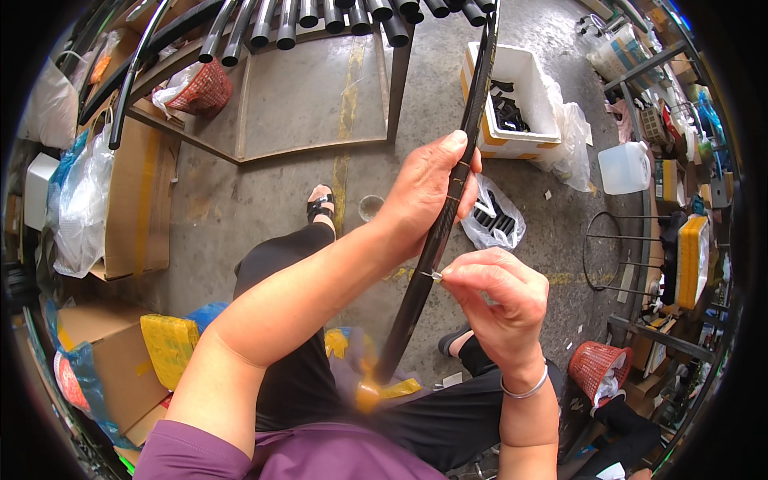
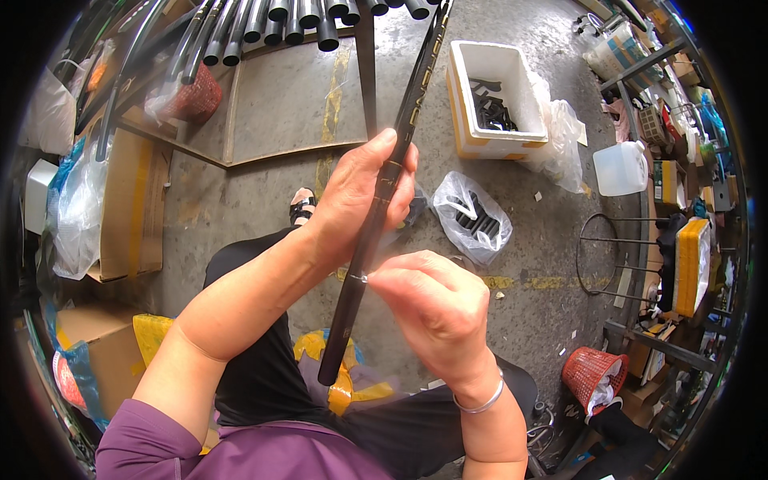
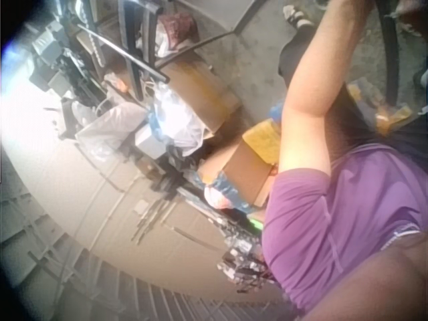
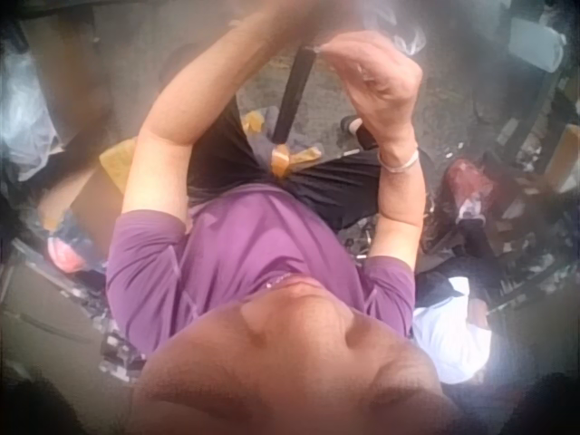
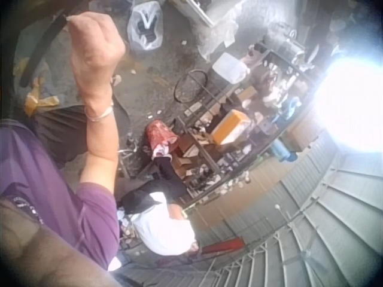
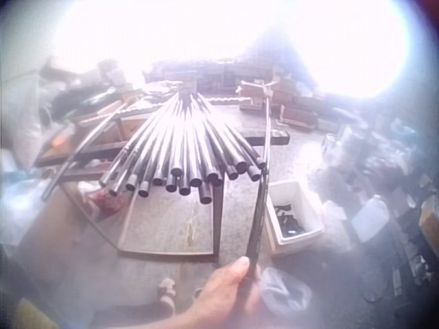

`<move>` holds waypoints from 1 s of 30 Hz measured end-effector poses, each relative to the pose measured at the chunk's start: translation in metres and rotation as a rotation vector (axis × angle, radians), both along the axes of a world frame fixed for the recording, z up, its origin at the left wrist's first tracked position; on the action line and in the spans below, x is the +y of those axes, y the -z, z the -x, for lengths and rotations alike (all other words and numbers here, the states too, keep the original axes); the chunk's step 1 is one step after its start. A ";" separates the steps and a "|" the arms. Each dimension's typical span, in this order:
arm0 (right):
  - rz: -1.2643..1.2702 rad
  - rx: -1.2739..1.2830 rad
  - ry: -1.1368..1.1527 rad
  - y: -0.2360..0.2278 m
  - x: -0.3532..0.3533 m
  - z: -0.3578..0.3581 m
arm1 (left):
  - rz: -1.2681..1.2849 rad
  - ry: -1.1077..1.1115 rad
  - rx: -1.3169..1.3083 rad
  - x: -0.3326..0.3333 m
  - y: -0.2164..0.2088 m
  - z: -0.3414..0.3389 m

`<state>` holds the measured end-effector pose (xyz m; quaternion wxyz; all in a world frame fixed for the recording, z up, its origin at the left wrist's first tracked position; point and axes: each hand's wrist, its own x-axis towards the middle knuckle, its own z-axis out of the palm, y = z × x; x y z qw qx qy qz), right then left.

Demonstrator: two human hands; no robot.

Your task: The person assembles a fishing rod by connecting two sections together. They then use a thin metal tool to clean the inside of the rod's tip and handle sections.

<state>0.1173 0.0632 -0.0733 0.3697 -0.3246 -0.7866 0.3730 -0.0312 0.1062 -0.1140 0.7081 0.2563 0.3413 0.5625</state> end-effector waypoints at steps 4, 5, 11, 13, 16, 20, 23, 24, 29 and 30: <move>0.011 -0.018 0.004 -0.001 0.000 0.001 | 0.008 -0.010 -0.012 0.001 0.001 0.002; 0.013 -0.023 0.000 -0.001 0.000 0.001 | 0.002 -0.009 -0.009 0.001 0.000 0.003; -0.016 0.004 -0.013 0.003 0.002 -0.001 | -0.016 -0.033 -0.002 0.002 0.001 0.001; -0.010 -0.008 -0.010 0.002 0.002 0.001 | -0.005 -0.041 -0.006 0.003 0.000 0.002; -0.001 -0.020 -0.003 0.002 0.001 0.000 | 0.005 -0.046 -0.002 0.002 0.000 0.001; -0.026 -0.020 -0.016 0.003 0.002 0.003 | 0.013 -0.050 0.016 0.002 -0.001 0.002; -0.034 -0.026 -0.018 0.003 0.003 0.005 | 0.040 -0.038 0.105 0.001 -0.007 0.003; -0.035 -0.026 -0.017 0.003 0.003 0.006 | 0.044 -0.029 0.097 0.001 -0.008 0.004; -0.034 -0.031 -0.021 0.003 0.004 0.008 | 0.015 -0.021 0.123 0.002 -0.006 0.008; -0.032 -0.031 -0.021 0.003 0.004 0.008 | 0.014 -0.032 0.122 0.002 -0.006 0.009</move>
